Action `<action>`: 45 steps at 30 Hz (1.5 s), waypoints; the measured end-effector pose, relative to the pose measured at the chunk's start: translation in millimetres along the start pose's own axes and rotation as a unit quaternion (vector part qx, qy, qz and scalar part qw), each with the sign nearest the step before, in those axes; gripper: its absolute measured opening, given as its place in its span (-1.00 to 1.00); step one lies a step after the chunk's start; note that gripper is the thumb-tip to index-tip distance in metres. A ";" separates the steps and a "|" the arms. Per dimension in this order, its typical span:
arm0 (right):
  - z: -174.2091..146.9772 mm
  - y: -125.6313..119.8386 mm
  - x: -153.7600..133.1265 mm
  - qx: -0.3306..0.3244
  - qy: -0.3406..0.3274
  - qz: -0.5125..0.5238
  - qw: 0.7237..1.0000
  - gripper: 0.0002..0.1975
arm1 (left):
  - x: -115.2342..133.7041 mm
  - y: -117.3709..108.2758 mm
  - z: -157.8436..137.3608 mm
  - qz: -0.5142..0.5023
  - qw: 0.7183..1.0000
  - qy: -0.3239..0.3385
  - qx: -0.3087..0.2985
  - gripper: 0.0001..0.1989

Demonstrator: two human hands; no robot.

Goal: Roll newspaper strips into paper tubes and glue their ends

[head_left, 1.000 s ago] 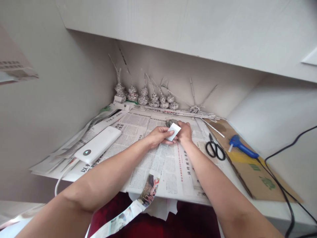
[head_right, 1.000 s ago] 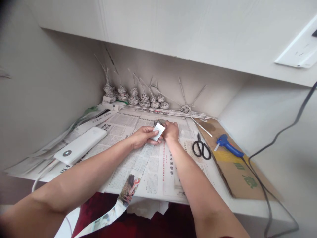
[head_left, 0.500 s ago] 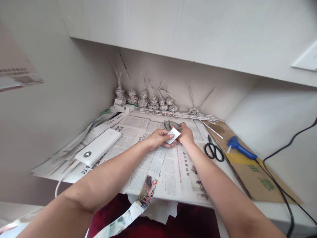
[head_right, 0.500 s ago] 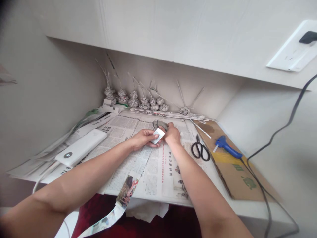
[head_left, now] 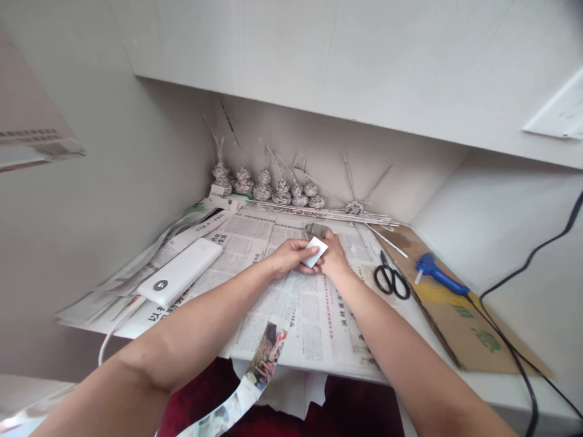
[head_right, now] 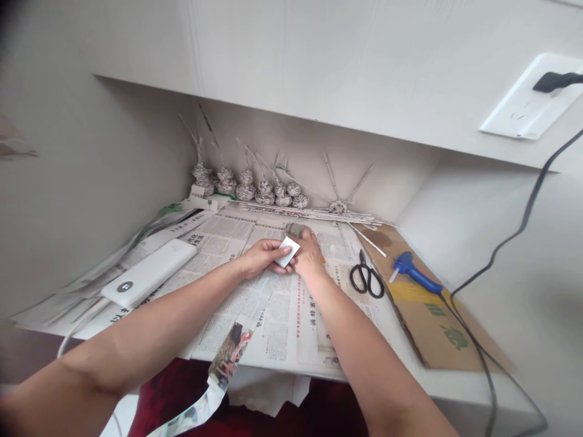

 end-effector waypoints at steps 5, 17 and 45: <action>-5.6 -2.2 5.8 -0.021 -0.032 0.003 0.999 -0.71 | -1.0 -3.9 0.6 -0.002 1.000 -0.007 0.020 -0.54; -7.6 -9.5 16.3 -0.006 -0.036 -0.042 0.998 -0.61 | -3.7 -0.2 1.1 -0.005 1.000 -0.013 0.010 -0.53; 31.3 -8.4 24.6 -0.091 -0.024 -0.169 0.981 -0.47 | -6.8 0.6 1.7 -0.003 1.000 -0.024 0.013 -0.59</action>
Point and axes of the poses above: each hand's wrist, its own z-axis towards the middle knuckle, its own y-axis out of the palm, x = y × z, the point moved 9 cm from there along z, towards the middle knuckle, and after that the axes turned 1 degree about x, right-handed, at the moved point
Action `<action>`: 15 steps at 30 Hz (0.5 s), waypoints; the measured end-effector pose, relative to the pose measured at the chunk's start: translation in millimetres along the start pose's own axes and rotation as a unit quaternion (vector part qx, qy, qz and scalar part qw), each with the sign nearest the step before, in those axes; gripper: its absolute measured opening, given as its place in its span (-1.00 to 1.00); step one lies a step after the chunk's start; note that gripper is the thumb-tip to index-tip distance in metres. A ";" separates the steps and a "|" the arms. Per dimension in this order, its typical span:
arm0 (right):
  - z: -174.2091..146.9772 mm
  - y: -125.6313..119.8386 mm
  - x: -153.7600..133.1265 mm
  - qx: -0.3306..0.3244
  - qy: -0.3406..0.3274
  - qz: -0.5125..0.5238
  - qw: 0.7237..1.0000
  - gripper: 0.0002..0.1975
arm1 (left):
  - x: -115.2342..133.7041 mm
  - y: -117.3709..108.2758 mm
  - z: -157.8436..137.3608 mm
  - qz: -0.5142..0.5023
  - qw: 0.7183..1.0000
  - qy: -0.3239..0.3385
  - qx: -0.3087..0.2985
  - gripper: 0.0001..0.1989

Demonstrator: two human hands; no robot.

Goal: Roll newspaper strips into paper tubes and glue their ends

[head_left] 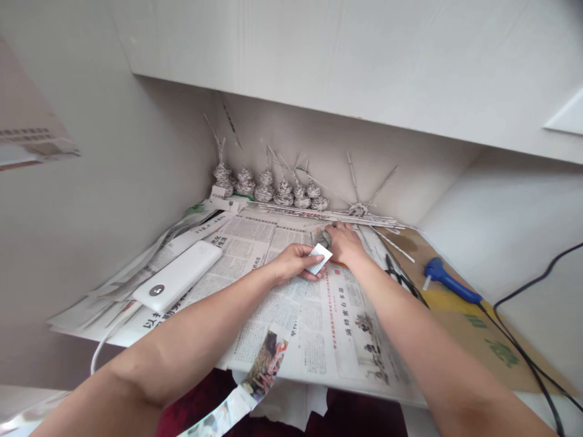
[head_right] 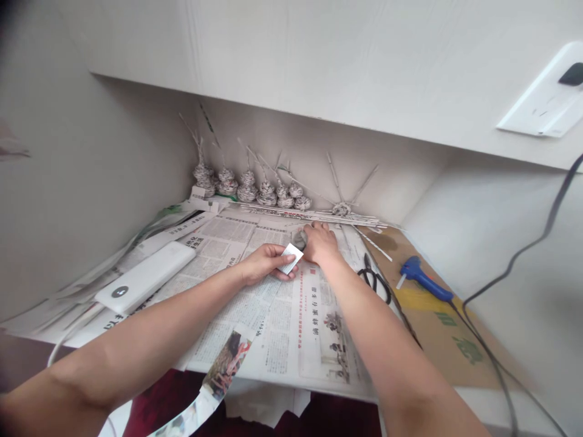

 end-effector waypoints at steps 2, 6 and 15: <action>-0.7 1.1 2.7 0.000 0.016 -0.011 1.000 -0.51 | -1.1 -0.8 0.6 0.002 1.000 -0.001 0.002 -0.59; 7.0 11.7 10.2 -0.053 0.045 0.014 0.997 -0.45 | -2.7 -2.7 1.7 -0.010 1.000 -0.002 0.007 -0.60; -19.7 -35.0 29.1 0.064 0.023 0.099 0.993 -0.12 | 4.0 -12.0 2.2 -0.039 0.997 0.010 0.059 -0.66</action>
Point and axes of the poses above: each hand's wrist, its own z-axis towards the middle knuckle, its own y-axis out of the palm, x = y × z, the point moved 9 cm from there along z, towards the middle knuckle, and after that the axes turned 1 degree about x, right-handed, at the moved point
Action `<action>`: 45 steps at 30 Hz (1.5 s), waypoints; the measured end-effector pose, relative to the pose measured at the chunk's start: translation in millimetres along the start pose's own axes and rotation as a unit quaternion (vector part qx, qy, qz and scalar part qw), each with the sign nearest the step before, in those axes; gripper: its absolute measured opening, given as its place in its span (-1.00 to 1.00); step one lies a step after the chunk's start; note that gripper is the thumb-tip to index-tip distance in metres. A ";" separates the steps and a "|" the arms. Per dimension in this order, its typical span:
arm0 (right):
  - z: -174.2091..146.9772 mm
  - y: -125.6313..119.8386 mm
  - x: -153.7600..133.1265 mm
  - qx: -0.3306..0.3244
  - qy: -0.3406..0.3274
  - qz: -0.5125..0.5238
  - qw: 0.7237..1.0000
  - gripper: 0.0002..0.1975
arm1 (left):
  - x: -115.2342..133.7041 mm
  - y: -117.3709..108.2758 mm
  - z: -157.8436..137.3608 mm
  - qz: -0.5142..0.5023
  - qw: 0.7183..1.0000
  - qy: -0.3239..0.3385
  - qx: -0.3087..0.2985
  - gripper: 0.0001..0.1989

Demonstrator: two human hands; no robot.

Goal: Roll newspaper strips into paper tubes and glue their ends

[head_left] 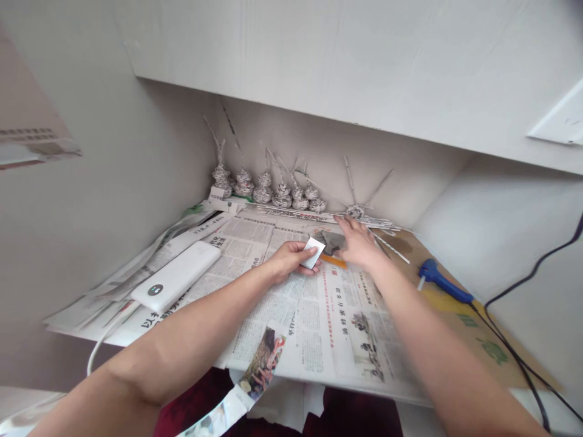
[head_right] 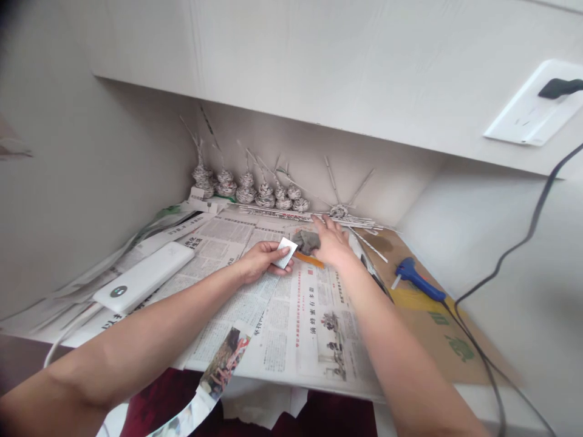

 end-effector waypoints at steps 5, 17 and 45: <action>-30.4 -5.4 8.4 0.030 0.109 0.329 0.938 -0.59 | 2.8 3.3 -1.9 -0.013 1.000 0.015 0.001 -0.66; -55.7 30.8 -34.8 -0.105 0.043 0.586 0.802 -0.64 | 10.7 15.5 -10.0 0.037 0.999 0.033 -0.020 -0.60; -58.3 28.9 -29.9 -0.050 0.104 0.602 0.790 -0.63 | 9.7 13.6 -11.0 0.117 0.992 0.051 -0.015 -0.60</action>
Point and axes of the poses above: each hand's wrist, its own z-axis towards the middle knuckle, its own y-axis out of the palm, x = y × z, the point moved 9 cm from there along z, towards the middle knuckle, and after that the axes turned 1 degree about x, right-handed, at the moved point
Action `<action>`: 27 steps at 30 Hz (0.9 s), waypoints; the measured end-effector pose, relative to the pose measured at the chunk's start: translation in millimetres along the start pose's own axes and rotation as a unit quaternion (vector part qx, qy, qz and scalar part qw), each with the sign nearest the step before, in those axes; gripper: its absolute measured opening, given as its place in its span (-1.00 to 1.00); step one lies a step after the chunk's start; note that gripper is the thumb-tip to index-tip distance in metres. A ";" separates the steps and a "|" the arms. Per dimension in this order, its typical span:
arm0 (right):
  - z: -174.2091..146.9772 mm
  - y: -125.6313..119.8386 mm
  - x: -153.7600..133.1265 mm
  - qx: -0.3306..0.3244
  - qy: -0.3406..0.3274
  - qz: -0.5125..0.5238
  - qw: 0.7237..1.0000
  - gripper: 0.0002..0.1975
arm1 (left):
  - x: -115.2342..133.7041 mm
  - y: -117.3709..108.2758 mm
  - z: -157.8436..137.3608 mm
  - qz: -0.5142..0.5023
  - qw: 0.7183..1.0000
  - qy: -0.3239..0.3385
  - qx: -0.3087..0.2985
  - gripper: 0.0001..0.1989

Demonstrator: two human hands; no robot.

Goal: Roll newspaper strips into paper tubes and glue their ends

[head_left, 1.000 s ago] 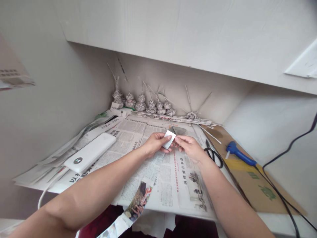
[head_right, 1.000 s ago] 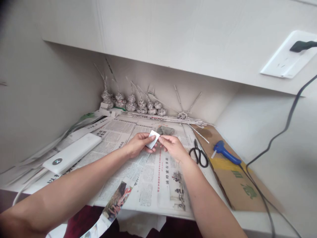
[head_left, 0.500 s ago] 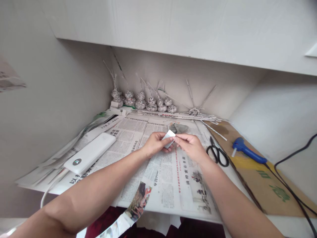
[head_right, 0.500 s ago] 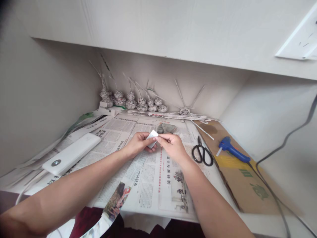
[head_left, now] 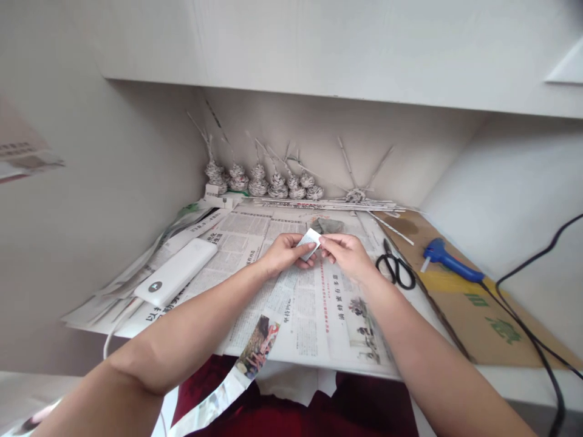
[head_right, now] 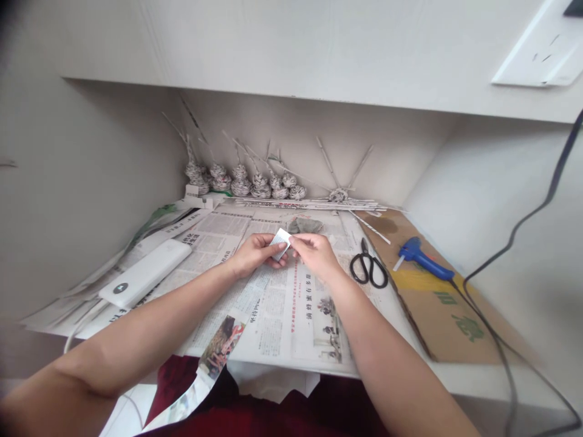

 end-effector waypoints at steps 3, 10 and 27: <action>1.4 0.3 4.5 -0.002 0.009 0.013 1.000 -0.65 | -0.8 0.8 -0.4 0.004 1.000 -0.002 -0.003 -0.60; 4.2 3.0 11.1 -0.020 0.018 0.045 0.999 -0.69 | -4.5 2.1 -1.9 0.014 1.000 -0.019 0.009 -0.58; 3.7 -0.4 12.9 0.032 0.011 0.056 0.998 -0.69 | -6.8 -0.8 -1.3 0.007 0.999 -0.023 0.030 -0.59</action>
Point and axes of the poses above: each hand's wrist, its own z-axis towards the middle knuckle, its own y-axis out of the palm, x = y × z, the point moved 9 cm from there along z, towards the middle knuckle, and after that the axes turned 1 degree about x, right-handed, at the moved point
